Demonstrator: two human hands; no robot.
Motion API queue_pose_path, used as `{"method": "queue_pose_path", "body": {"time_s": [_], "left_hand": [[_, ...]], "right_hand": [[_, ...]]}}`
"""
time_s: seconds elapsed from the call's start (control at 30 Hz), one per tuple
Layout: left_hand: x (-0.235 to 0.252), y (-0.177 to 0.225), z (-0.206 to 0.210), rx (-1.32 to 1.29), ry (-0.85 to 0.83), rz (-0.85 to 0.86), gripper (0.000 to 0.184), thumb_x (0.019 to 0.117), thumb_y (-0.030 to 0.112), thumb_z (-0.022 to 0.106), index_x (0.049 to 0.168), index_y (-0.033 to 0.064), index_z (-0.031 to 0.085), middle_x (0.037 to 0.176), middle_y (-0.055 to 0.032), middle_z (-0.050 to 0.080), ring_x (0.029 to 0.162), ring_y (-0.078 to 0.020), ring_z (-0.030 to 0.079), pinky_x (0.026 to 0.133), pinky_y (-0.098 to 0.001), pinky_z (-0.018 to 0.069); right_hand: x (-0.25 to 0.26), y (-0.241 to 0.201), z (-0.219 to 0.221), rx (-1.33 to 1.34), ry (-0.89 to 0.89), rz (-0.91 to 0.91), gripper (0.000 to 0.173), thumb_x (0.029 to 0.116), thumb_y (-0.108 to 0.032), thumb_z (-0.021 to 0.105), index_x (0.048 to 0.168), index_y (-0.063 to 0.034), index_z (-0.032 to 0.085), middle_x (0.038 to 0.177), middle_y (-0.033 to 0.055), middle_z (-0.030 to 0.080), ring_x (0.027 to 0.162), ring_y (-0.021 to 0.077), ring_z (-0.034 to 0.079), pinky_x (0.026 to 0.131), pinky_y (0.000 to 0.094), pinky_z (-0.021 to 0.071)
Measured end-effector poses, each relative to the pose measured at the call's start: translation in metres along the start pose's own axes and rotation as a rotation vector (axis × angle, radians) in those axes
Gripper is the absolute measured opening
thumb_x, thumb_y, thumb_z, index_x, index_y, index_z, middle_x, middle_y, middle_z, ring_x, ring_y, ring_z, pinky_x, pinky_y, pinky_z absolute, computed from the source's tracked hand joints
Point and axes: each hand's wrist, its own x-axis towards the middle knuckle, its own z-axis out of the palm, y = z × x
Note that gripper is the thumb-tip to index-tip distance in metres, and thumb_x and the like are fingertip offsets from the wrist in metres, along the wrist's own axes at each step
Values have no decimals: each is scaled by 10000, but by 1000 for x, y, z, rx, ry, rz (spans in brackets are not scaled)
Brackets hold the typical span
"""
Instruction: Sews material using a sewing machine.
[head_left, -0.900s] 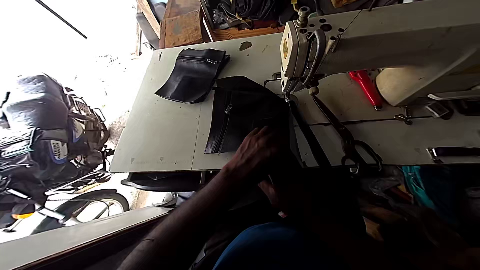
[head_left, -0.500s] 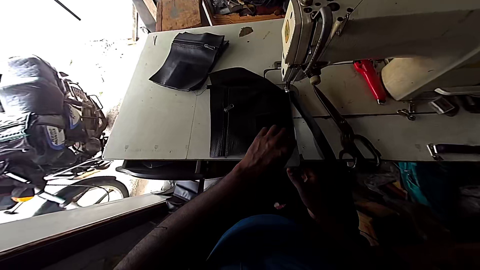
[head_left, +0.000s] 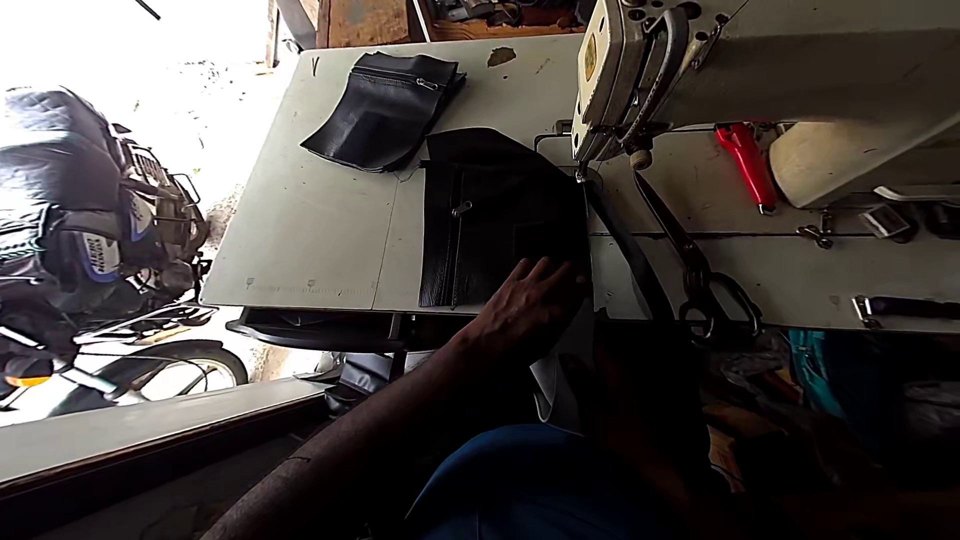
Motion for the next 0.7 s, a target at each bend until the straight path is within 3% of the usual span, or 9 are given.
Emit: {"method": "queue_pose_path", "body": {"time_s": [0.1, 0.13, 0.17, 0.23, 0.33, 0.43, 0.5, 0.6, 0.7], "left_hand": [[-15, -7, -5, -69, -127, 7, 563, 919, 294, 605, 1467, 171, 565, 1478, -58, 527, 1394, -257, 463, 1152, -436, 412], [-20, -9, -5, -86, -167, 19, 702, 870, 369, 631, 1529, 173, 493, 1588, -53, 435, 1491, -241, 363, 1224, -426, 333], [-26, -10, -5, -85, -198, 41, 828, 825, 416, 670, 1573, 161, 425, 1654, -63, 350, 1548, -240, 275, 1269, -425, 258], [-33, -9, -1, 1, -227, 83, 908, 819, 374, 719, 1612, 139, 345, 1704, -89, 254, 1585, -256, 195, 1295, -433, 197], [-35, -8, 22, 126, -97, 99, 612, 999, 164, 578, 1586, 147, 408, 1673, -92, 336, 1546, -273, 309, 1259, -455, 277], [-34, -12, 32, 107, 16, 84, 499, 1019, 153, 523, 1516, 198, 522, 1629, -43, 424, 1498, -252, 390, 1201, -462, 348], [-31, -12, 25, 11, 12, 50, 476, 987, 207, 565, 1462, 226, 581, 1599, -10, 465, 1477, -235, 418, 1168, -463, 390], [-29, -15, 18, -156, 71, 29, 407, 977, 206, 561, 1372, 223, 658, 1537, 0, 539, 1434, -219, 476, 1115, -462, 441], [-30, -21, 7, -381, 134, 4, 369, 1021, 246, 568, 1370, 185, 672, 1512, 3, 565, 1415, -185, 496, 1126, -434, 443]], "right_hand": [[4, -24, -23, -559, -86, 91, 293, 1004, -426, 609, 1066, -150, 685, 857, -28, 716, 796, 105, 713, 735, 346, 619], [7, -39, -32, -797, -51, 65, 338, 967, -506, 630, 972, -179, 716, 780, -30, 694, 731, 128, 694, 675, 410, 602], [10, -53, -40, -952, 53, -37, 342, 955, -512, 650, 865, -190, 720, 683, -13, 653, 635, 168, 661, 576, 466, 564], [24, -82, -57, -1094, 291, -234, 269, 996, -418, 632, 927, -181, 739, 681, 24, 653, 594, 232, 649, 515, 515, 527], [72, -107, -65, -1145, 525, -323, 287, 1033, -335, 589, 1057, -78, 713, 829, 131, 700, 705, 328, 684, 582, 560, 528], [116, -107, -55, -1234, 499, -217, 367, 1031, -350, 600, 1189, -29, 682, 1033, 192, 685, 920, 377, 688, 727, 572, 559], [132, -102, -47, -1285, 481, -193, 342, 1023, -338, 614, 1130, -20, 685, 1080, 199, 656, 974, 380, 674, 769, 552, 567], [139, -95, -40, -1268, 492, -179, 247, 1022, -264, 603, 1010, -20, 638, 992, 188, 643, 917, 370, 675, 721, 539, 559], [131, -87, -33, -1211, 521, -180, 266, 1064, -266, 527, 1049, -11, 603, 874, 197, 660, 818, 393, 690, 663, 553, 543]]}}
